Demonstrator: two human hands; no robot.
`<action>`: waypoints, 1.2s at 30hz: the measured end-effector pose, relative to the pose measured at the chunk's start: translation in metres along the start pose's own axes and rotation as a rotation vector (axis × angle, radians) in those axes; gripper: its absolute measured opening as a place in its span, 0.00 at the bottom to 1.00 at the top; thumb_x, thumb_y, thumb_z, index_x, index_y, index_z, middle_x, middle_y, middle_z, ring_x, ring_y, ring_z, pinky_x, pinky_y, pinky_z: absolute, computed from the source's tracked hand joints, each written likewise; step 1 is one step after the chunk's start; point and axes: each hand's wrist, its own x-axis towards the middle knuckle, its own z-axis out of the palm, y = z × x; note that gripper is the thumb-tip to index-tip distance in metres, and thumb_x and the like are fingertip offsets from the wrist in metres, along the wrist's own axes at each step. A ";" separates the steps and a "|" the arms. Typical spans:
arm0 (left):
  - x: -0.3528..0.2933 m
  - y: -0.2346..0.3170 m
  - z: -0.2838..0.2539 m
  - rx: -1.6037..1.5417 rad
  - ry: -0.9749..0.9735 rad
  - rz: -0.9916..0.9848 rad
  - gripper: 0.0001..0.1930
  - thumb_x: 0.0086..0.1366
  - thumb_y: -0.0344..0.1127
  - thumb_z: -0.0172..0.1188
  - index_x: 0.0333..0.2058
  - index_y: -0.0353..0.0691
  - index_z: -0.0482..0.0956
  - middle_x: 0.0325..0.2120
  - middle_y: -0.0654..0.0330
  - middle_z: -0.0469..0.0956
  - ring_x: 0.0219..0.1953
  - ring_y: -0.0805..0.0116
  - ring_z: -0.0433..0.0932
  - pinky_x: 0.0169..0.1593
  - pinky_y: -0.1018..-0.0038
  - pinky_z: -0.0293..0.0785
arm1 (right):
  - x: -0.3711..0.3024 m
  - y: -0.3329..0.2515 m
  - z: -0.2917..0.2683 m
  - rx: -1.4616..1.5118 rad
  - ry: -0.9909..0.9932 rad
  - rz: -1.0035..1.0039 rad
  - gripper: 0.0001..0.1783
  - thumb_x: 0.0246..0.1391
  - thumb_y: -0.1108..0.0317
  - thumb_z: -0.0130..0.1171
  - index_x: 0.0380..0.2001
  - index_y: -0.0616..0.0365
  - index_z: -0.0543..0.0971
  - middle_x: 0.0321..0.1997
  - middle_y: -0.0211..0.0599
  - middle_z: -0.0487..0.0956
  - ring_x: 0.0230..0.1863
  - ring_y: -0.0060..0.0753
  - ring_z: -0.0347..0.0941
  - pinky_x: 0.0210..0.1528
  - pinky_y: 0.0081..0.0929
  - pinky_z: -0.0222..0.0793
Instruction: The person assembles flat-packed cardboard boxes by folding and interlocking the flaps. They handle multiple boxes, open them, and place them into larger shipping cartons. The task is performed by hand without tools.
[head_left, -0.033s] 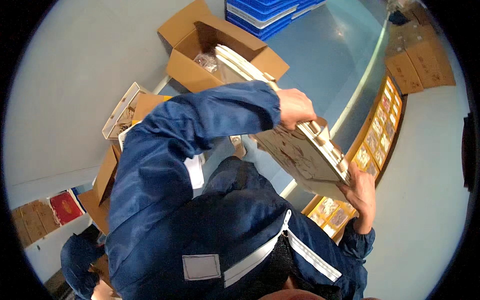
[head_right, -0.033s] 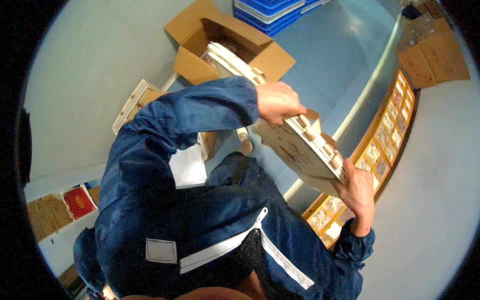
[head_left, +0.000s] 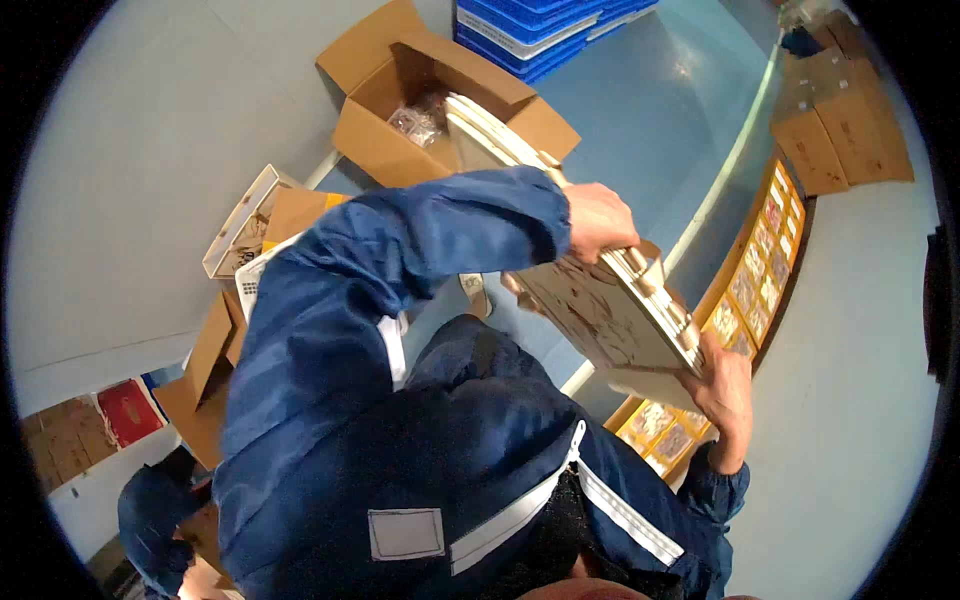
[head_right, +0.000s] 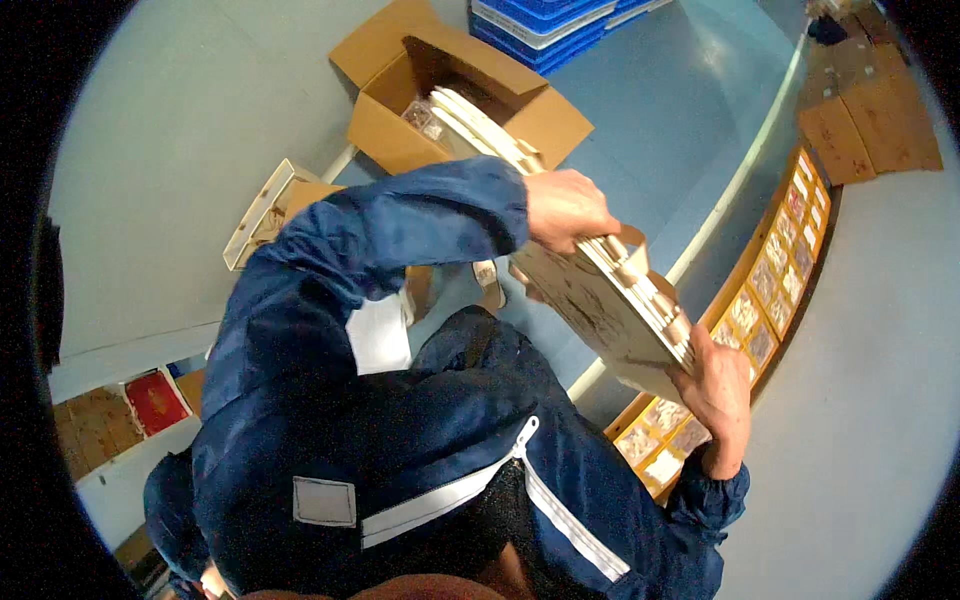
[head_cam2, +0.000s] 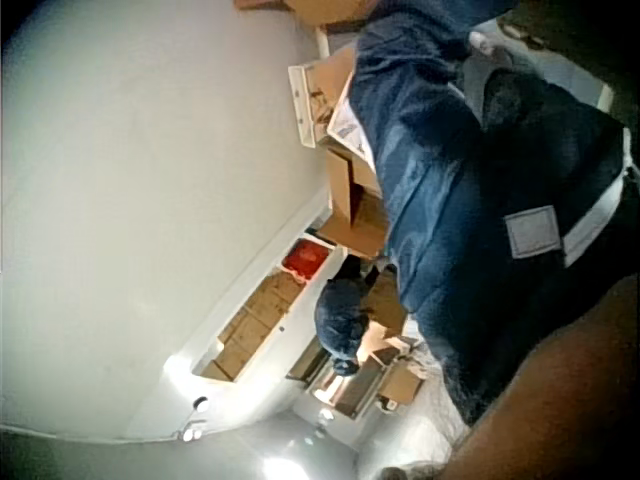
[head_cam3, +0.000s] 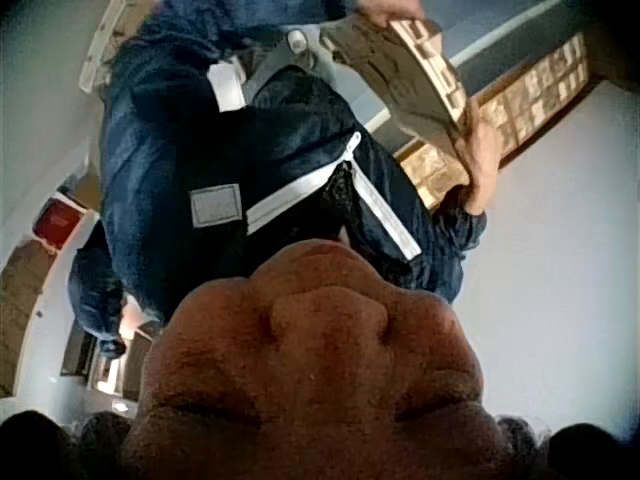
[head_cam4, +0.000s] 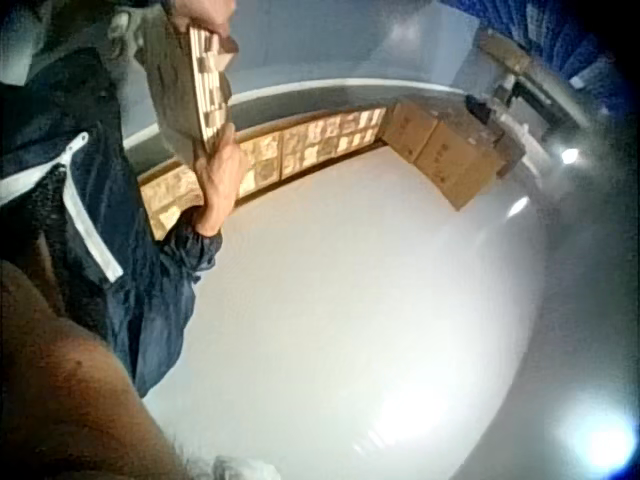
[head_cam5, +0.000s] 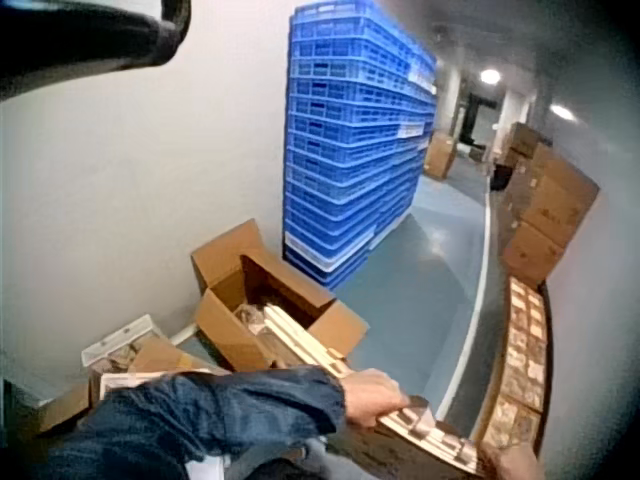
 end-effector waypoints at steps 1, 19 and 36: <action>-0.003 0.003 0.004 0.002 0.028 -0.011 0.14 0.38 0.31 0.60 0.29 0.38 0.74 0.23 0.50 0.75 0.31 0.49 0.75 0.34 0.58 0.70 | -0.004 -0.008 -0.009 0.027 -0.025 0.011 0.19 0.32 0.70 0.65 0.28 0.60 0.68 0.20 0.53 0.73 0.27 0.56 0.71 0.28 0.41 0.65; -0.117 -0.162 0.268 -0.797 0.871 -1.184 0.16 0.56 0.49 0.56 0.32 0.42 0.78 0.25 0.61 0.77 0.27 0.71 0.73 0.31 0.74 0.70 | 0.106 0.198 0.202 -0.187 -0.063 0.162 0.22 0.31 0.60 0.66 0.30 0.63 0.75 0.28 0.53 0.77 0.34 0.55 0.73 0.37 0.44 0.69; -0.067 -0.321 0.171 -1.526 1.513 -1.378 0.28 0.55 0.56 0.57 0.49 0.44 0.66 0.43 0.59 0.70 0.39 0.63 0.71 0.43 0.65 0.66 | 0.286 0.269 0.204 -0.039 -0.225 0.019 0.20 0.34 0.61 0.65 0.29 0.60 0.71 0.25 0.52 0.76 0.31 0.55 0.73 0.34 0.45 0.69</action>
